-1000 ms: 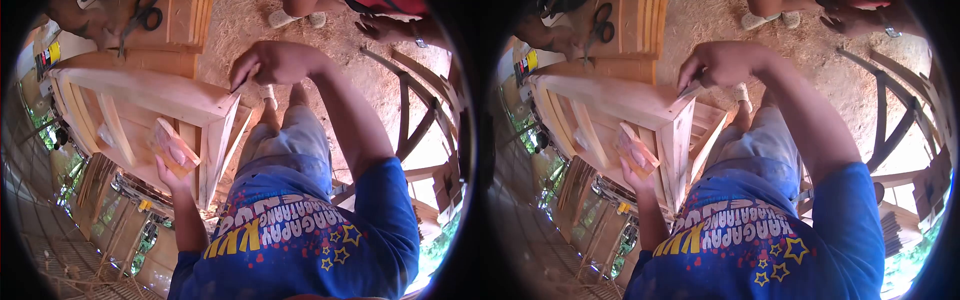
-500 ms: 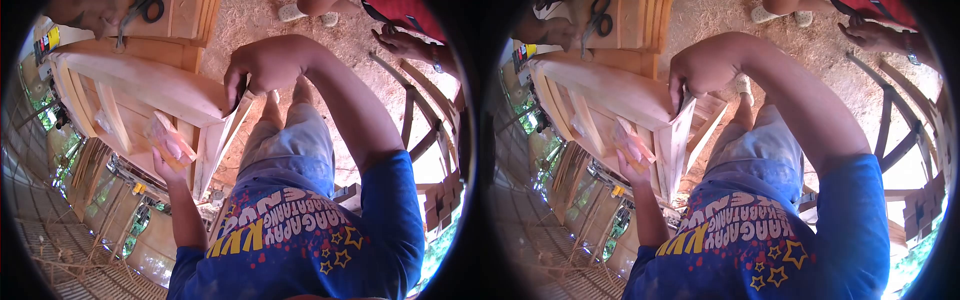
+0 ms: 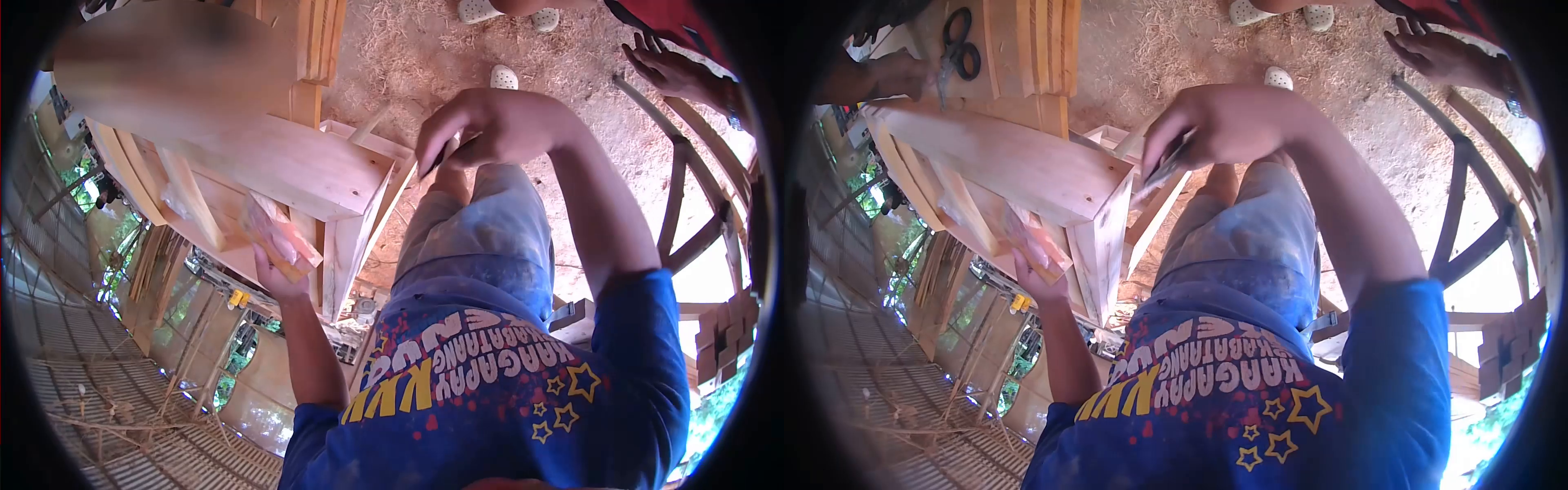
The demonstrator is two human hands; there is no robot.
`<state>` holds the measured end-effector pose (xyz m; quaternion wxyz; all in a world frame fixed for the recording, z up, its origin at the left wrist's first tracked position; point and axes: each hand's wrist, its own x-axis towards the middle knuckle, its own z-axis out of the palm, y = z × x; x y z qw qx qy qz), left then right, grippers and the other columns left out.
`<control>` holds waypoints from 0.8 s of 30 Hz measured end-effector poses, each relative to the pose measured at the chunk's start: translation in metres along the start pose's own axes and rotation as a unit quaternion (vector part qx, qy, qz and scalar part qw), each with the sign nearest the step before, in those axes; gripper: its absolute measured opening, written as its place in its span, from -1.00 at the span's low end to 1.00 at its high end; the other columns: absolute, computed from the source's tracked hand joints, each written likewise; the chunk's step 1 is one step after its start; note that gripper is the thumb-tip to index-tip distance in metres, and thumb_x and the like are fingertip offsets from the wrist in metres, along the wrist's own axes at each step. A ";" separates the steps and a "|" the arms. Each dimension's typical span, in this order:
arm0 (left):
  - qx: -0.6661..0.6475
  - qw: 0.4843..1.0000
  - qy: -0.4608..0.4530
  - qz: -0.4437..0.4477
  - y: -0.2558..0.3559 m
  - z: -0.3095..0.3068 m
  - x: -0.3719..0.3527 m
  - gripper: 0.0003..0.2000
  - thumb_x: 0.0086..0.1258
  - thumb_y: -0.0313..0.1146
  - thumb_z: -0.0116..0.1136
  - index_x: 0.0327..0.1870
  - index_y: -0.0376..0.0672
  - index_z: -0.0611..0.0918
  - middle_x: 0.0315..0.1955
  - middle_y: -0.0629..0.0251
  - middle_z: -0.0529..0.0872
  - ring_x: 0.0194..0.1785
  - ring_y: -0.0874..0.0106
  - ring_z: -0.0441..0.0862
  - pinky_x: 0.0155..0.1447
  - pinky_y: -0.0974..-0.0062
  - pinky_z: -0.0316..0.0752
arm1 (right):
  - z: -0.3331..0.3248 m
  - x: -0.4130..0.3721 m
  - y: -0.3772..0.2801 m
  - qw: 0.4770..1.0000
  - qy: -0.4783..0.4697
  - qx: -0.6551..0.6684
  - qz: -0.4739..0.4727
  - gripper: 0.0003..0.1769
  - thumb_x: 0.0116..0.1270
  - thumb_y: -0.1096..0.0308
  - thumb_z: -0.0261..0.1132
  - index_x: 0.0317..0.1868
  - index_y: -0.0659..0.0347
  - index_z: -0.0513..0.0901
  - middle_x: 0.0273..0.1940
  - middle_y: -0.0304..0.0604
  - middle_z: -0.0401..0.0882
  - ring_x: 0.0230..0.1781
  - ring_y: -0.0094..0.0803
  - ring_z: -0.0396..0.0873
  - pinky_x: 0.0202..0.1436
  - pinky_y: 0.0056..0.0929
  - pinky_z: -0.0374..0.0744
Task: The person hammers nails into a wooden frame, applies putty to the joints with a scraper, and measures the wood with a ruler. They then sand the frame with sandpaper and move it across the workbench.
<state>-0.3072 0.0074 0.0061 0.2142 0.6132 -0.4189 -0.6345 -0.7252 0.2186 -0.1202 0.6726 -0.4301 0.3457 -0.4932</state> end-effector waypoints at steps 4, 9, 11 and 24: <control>-0.013 1.000 -0.007 -0.001 0.001 0.011 -0.004 -0.40 0.68 0.10 -0.11 0.56 -0.08 0.38 0.36 0.29 0.54 0.37 0.28 0.53 0.42 0.18 0.45 | 0.056 -0.025 0.027 0.951 0.184 0.248 0.014 -0.66 0.45 0.66 0.25 0.18 0.28 0.69 0.08 -0.17 0.76 0.09 -0.43 0.70 0.11 -0.42 0.67; 0.004 0.998 0.059 0.015 0.002 0.031 -0.008 -0.38 0.66 0.15 -0.09 0.58 -0.02 0.36 0.36 0.30 0.55 0.34 0.29 0.57 0.36 0.15 0.50 | 0.126 -0.010 0.024 0.843 0.310 0.439 0.020 -0.59 0.50 0.58 0.24 0.32 0.21 0.57 0.12 -0.25 0.67 0.07 -0.49 0.65 0.14 -0.46 0.69; 0.029 0.999 0.035 0.008 0.001 0.021 -0.006 -0.36 0.64 0.17 -0.08 0.59 0.00 0.34 0.41 0.30 0.51 0.39 0.26 0.52 0.40 0.11 0.48 | 0.145 0.001 0.023 0.803 0.348 0.483 -0.005 -0.56 0.48 0.57 0.23 0.34 0.18 0.54 0.13 -0.27 0.63 0.05 -0.49 0.65 0.10 -0.41 0.72; 0.036 0.998 -0.055 0.024 0.000 0.026 -0.011 -0.29 0.63 0.19 -0.07 0.64 -0.04 0.24 0.52 0.20 0.38 0.54 0.15 0.38 0.52 0.00 0.38 | 0.183 -0.007 -0.072 0.922 0.311 0.209 -0.098 -0.47 0.27 0.73 0.11 0.21 0.27 0.71 0.08 -0.16 0.75 0.15 -0.45 0.67 0.24 -0.43 0.61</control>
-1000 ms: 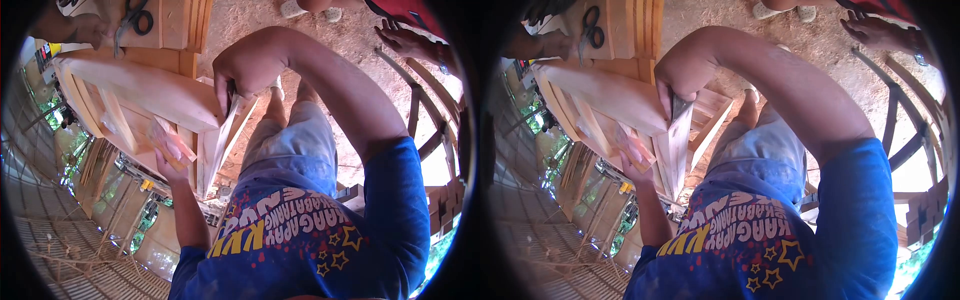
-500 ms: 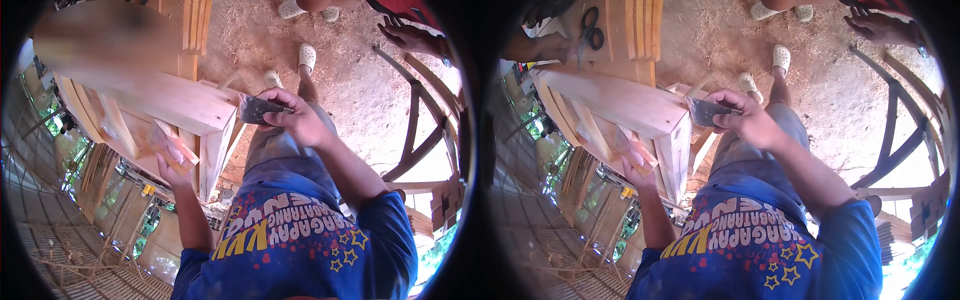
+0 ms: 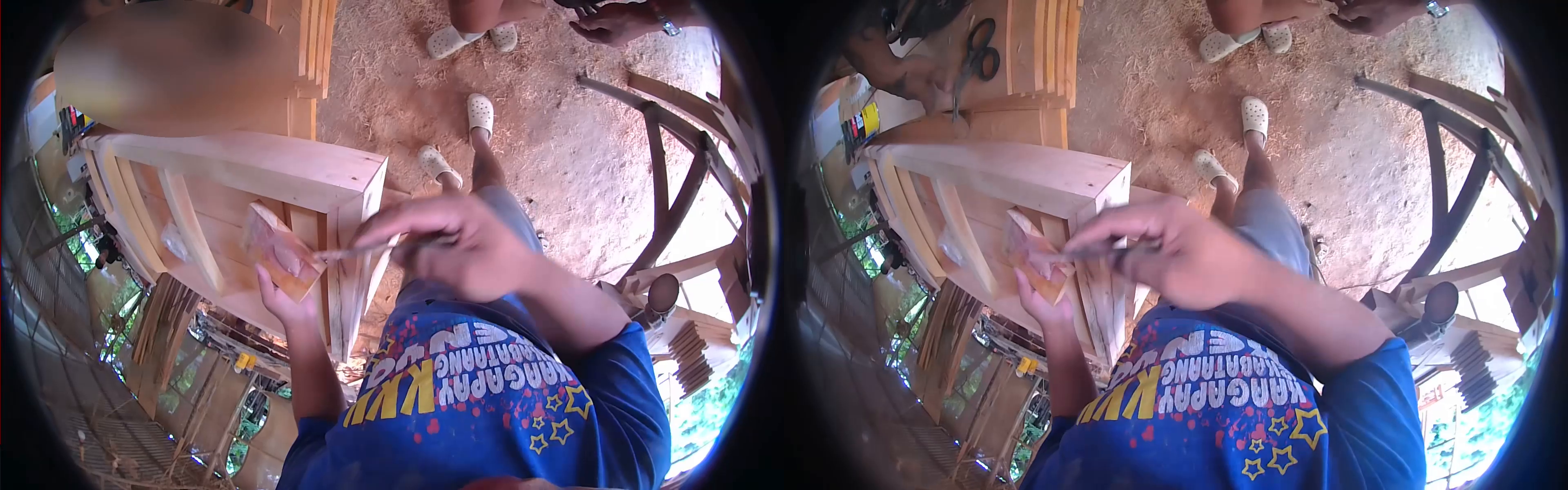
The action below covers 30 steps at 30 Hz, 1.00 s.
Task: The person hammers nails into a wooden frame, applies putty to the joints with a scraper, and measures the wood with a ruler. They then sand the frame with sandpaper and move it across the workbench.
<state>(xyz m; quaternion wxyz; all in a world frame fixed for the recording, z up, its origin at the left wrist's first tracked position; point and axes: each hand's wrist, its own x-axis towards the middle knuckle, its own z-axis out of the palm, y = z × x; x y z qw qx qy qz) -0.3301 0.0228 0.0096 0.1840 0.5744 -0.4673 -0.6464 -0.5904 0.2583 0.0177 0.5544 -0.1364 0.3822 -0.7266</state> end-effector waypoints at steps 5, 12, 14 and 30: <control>-0.037 0.999 0.029 -0.012 -0.002 -0.008 -0.001 -0.29 0.63 0.18 -0.07 0.64 -0.07 0.24 0.52 0.21 0.39 0.54 0.16 0.38 0.54 -0.01 0.34 | -0.105 0.029 -0.014 0.994 -0.030 -0.101 -0.004 -0.53 0.24 0.74 0.19 0.14 0.32 0.75 0.09 -0.06 0.77 0.03 -0.35 0.73 0.20 -0.41 0.63; -0.039 0.997 0.059 -0.012 -0.004 -0.009 0.003 -0.31 0.65 0.13 -0.10 0.65 -0.08 0.24 0.54 0.19 0.36 0.56 0.19 0.35 0.59 0.04 0.28 | -0.115 0.135 -0.010 0.923 -0.248 -0.293 0.009 -0.58 0.18 0.72 0.20 0.02 0.36 0.79 -0.02 0.03 0.81 0.03 -0.24 0.76 0.21 -0.32 0.65; -0.034 0.997 0.067 -0.003 -0.004 -0.008 0.004 -0.34 0.67 0.11 -0.12 0.64 -0.07 0.26 0.51 0.23 0.41 0.52 0.24 0.40 0.55 0.15 0.32 | -0.114 0.156 0.003 0.913 -0.300 -0.276 0.009 -0.57 0.14 0.73 0.17 0.01 0.39 0.78 -0.05 0.06 0.81 0.03 -0.23 0.76 0.19 -0.33 0.65; -0.115 0.991 0.061 -0.026 -0.006 -0.014 0.000 -0.40 0.69 0.09 -0.12 0.53 -0.15 0.41 0.38 0.23 0.53 0.43 0.24 0.48 0.47 0.11 0.42 | -0.101 0.176 -0.024 0.852 -0.404 -0.311 0.123 -0.57 -0.01 0.66 0.23 -0.08 0.38 0.82 -0.13 0.07 0.82 -0.08 -0.19 0.78 0.10 -0.35 0.65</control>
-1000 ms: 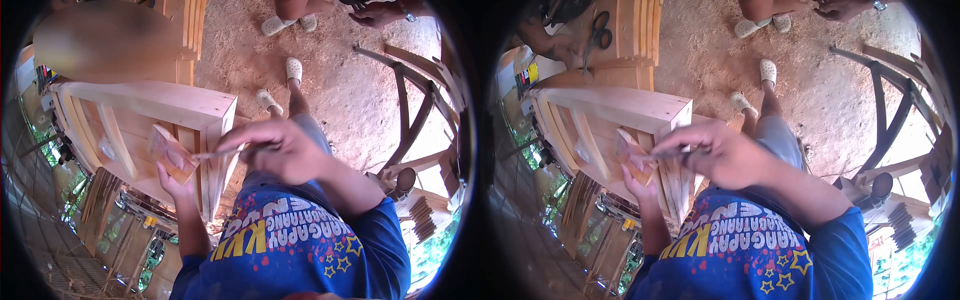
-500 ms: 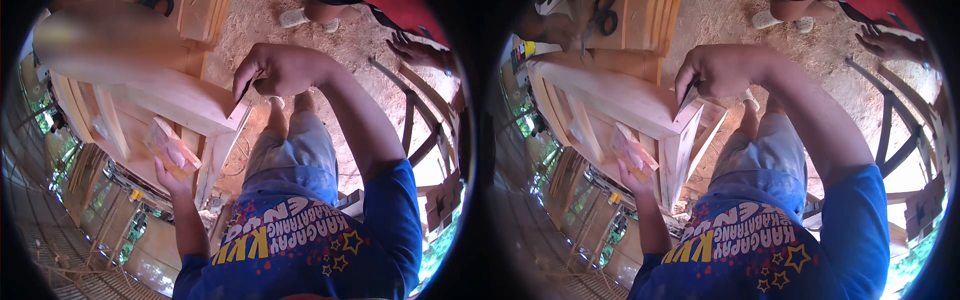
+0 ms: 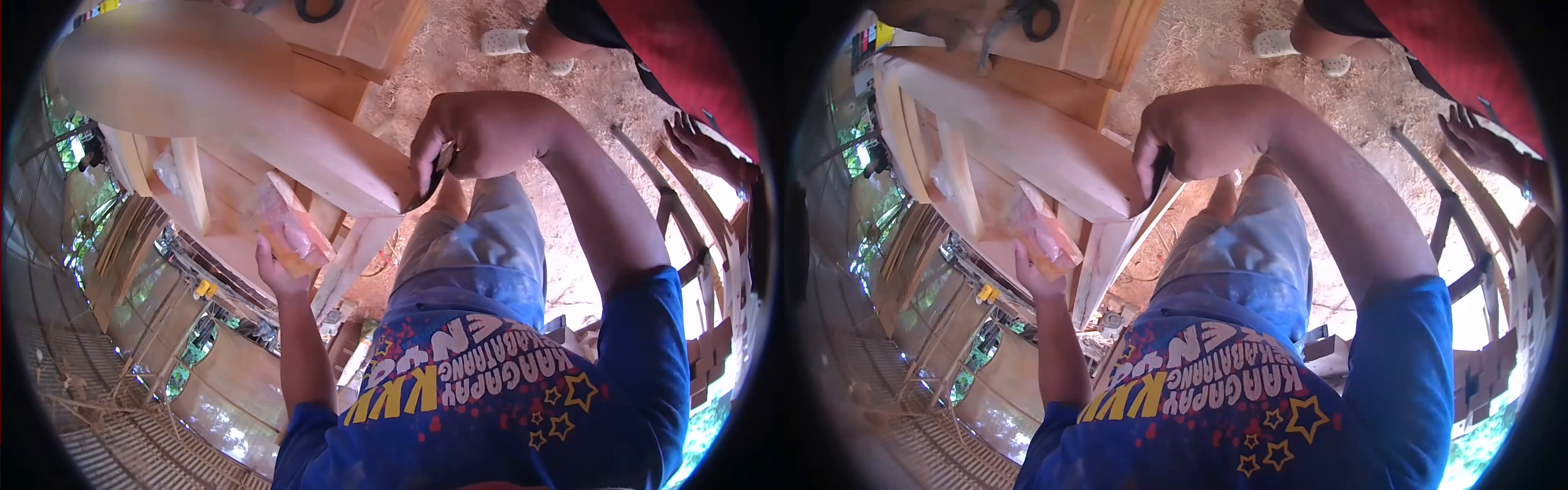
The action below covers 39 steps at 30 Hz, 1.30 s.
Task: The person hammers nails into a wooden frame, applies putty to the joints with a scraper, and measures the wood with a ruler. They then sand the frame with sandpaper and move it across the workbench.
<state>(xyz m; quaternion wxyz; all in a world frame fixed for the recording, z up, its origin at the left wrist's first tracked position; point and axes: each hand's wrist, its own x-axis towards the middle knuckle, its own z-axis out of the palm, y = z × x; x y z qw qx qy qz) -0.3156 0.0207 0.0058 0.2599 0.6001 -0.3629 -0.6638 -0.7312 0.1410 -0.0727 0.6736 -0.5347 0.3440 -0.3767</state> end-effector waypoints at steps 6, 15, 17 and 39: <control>0.039 0.997 0.042 0.048 -0.006 -0.010 0.006 -0.47 0.67 -0.03 -0.08 0.38 -0.32 0.49 0.23 0.10 0.62 0.28 0.23 0.62 0.39 0.19 0.52 | 0.001 -0.001 -0.005 0.993 0.050 0.062 -0.090 -0.67 0.13 0.72 0.28 -0.12 0.34 0.83 -0.18 -0.04 0.82 -0.13 -0.29 0.77 0.01 -0.34 0.66; -0.014 0.989 -0.030 0.141 -0.007 0.000 0.005 -0.65 0.64 -0.19 0.10 0.15 -0.31 0.66 0.03 0.27 0.74 0.15 0.47 0.64 0.33 0.45 0.43 | 0.046 -0.047 -0.082 0.979 0.192 -0.030 0.066 -0.72 0.16 0.64 0.33 -0.10 0.36 0.78 -0.12 -0.10 0.80 -0.08 -0.36 0.74 0.08 -0.36 0.64; -0.015 0.987 -0.035 0.156 -0.009 -0.002 0.005 -0.67 0.63 -0.18 0.12 0.12 -0.28 0.67 -0.01 0.32 0.73 0.10 0.51 0.61 0.29 0.47 0.42 | 0.075 -0.058 -0.095 0.932 0.332 -0.103 0.102 -0.70 0.18 0.61 0.36 -0.05 0.34 0.76 -0.12 -0.12 0.77 -0.07 -0.40 0.72 0.09 -0.38 0.62; -0.183 0.964 -0.019 0.195 -0.030 -0.032 0.028 -0.61 0.64 -0.13 0.12 0.22 -0.29 0.65 0.16 0.26 0.70 0.22 0.43 0.60 0.41 0.38 0.39 | 0.071 0.022 -0.155 0.772 0.596 -0.219 -0.017 -0.45 0.23 0.47 0.44 0.26 0.32 0.59 0.02 -0.02 0.71 0.00 -0.33 0.68 0.08 -0.36 0.64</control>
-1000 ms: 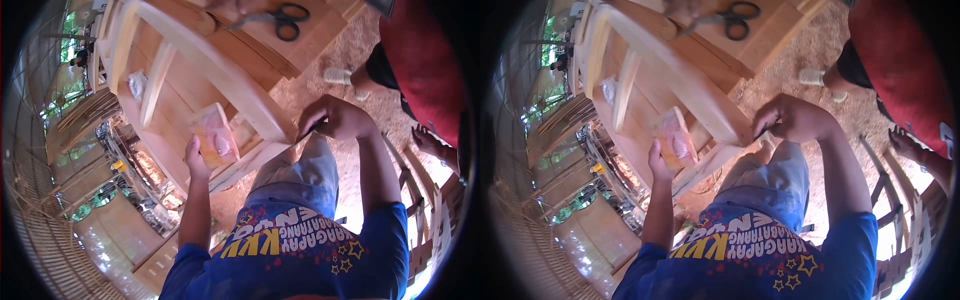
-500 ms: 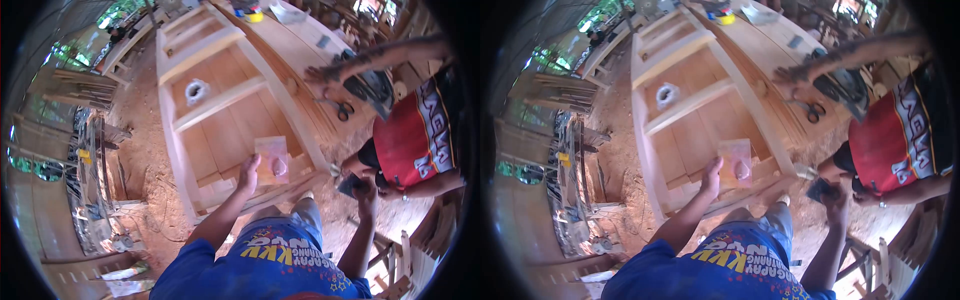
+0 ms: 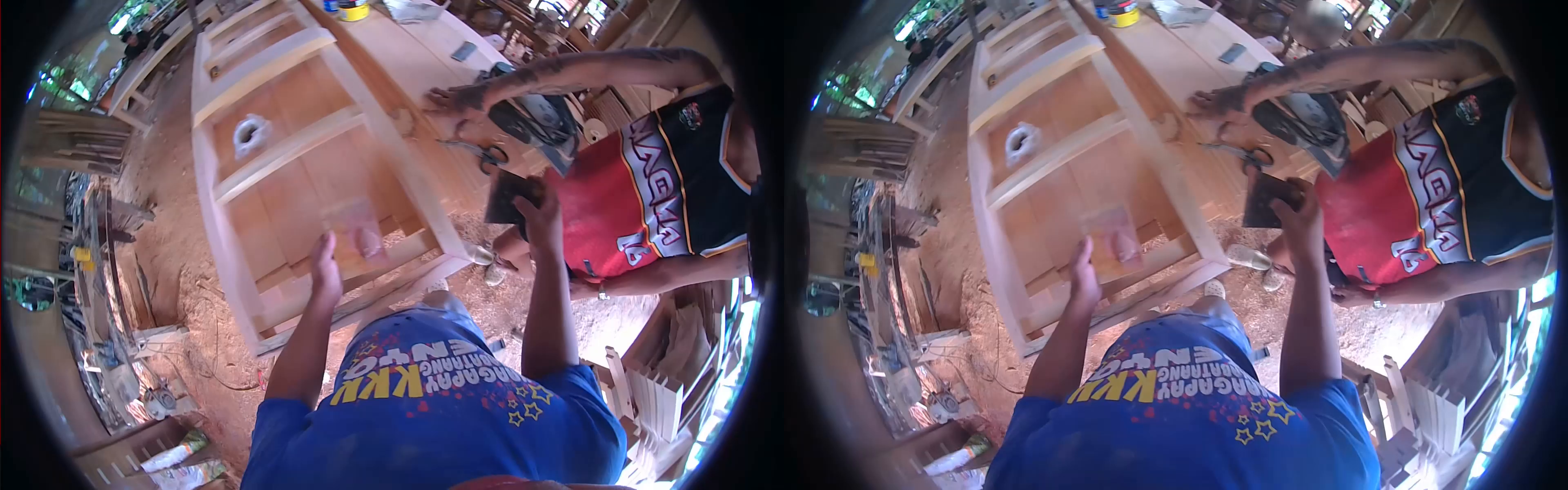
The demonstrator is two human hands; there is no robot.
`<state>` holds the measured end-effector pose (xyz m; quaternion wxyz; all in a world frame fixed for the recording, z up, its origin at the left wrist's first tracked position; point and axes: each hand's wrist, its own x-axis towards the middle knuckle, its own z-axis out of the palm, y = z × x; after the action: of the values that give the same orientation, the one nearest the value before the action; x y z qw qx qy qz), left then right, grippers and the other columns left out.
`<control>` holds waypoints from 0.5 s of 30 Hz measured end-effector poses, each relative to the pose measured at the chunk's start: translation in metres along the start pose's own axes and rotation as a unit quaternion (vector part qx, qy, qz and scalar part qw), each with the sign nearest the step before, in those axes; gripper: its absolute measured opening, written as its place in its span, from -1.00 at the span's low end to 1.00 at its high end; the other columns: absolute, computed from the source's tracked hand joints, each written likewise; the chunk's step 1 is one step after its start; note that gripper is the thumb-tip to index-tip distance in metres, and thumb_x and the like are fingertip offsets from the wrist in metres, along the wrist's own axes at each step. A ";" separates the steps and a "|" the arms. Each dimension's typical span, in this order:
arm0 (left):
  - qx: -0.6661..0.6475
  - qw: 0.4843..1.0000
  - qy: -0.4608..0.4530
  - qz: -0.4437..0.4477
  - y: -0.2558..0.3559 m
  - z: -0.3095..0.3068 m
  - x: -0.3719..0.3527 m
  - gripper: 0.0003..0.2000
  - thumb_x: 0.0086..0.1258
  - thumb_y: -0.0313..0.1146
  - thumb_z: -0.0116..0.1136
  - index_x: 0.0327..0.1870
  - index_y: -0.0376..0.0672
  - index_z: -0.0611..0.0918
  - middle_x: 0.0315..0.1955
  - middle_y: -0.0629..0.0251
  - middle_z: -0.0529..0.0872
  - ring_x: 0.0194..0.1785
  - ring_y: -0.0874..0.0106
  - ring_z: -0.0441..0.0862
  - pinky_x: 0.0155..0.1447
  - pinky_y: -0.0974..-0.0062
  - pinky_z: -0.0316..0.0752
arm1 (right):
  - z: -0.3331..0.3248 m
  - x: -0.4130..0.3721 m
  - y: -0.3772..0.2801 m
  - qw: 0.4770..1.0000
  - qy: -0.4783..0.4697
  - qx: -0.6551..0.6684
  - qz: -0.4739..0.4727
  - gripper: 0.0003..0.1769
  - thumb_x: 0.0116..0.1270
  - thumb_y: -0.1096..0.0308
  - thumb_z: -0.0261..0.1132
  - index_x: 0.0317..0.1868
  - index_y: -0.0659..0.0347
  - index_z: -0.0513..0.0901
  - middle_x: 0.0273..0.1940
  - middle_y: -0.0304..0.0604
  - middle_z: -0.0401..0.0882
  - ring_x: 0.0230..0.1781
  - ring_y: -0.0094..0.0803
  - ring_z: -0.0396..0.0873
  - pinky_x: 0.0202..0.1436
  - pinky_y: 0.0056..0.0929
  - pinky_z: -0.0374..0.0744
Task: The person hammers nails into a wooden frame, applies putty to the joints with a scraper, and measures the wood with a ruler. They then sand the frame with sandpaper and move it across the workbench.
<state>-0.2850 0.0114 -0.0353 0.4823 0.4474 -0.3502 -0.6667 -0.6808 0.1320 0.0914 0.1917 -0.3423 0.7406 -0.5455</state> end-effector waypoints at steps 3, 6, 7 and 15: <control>-0.098 0.995 0.007 -0.026 0.014 0.015 -0.004 -0.61 0.65 -0.16 0.09 0.25 -0.29 0.62 0.17 0.25 0.70 0.28 0.39 0.61 0.45 0.34 0.41 | 0.001 0.026 0.012 0.997 -0.046 0.047 0.034 -0.47 0.24 0.49 0.42 0.25 0.33 0.59 -0.01 -0.05 0.72 -0.04 -0.38 0.69 0.06 -0.40 0.64; -0.090 0.996 -0.014 -0.003 0.045 0.070 -0.007 -0.63 0.69 -0.17 0.04 0.27 -0.27 0.59 0.21 0.18 0.70 0.25 0.33 0.67 0.38 0.29 0.54 | -0.009 0.051 0.027 0.995 -0.060 0.052 0.064 -0.49 0.24 0.52 0.39 0.23 0.32 0.60 -0.03 -0.07 0.72 -0.08 -0.40 0.69 0.04 -0.43 0.64; -0.087 0.996 -0.021 0.001 0.047 0.088 -0.006 -0.63 0.69 -0.17 0.04 0.28 -0.27 0.58 0.20 0.18 0.70 0.24 0.33 0.68 0.37 0.30 0.55 | -0.012 0.058 0.034 0.994 -0.066 0.051 0.075 -0.50 0.24 0.53 0.39 0.23 0.32 0.60 -0.04 -0.08 0.71 -0.08 -0.39 0.69 0.04 -0.43 0.64; 0.134 0.974 -0.110 -0.143 -0.004 0.255 0.056 -0.66 0.67 -0.07 0.08 0.17 -0.16 0.58 -0.11 0.29 0.72 -0.15 0.44 0.69 -0.10 0.38 0.62 | -0.052 0.096 0.029 0.997 -0.044 0.030 0.051 -0.39 0.21 0.39 0.40 0.30 0.31 0.56 0.06 -0.01 0.65 0.06 -0.25 0.63 0.22 -0.31 0.58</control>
<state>-0.5325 -0.0324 0.0368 0.2755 0.4773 -0.4199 -0.7211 -0.7899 0.1038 0.0898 0.2621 -0.3218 0.7315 -0.5409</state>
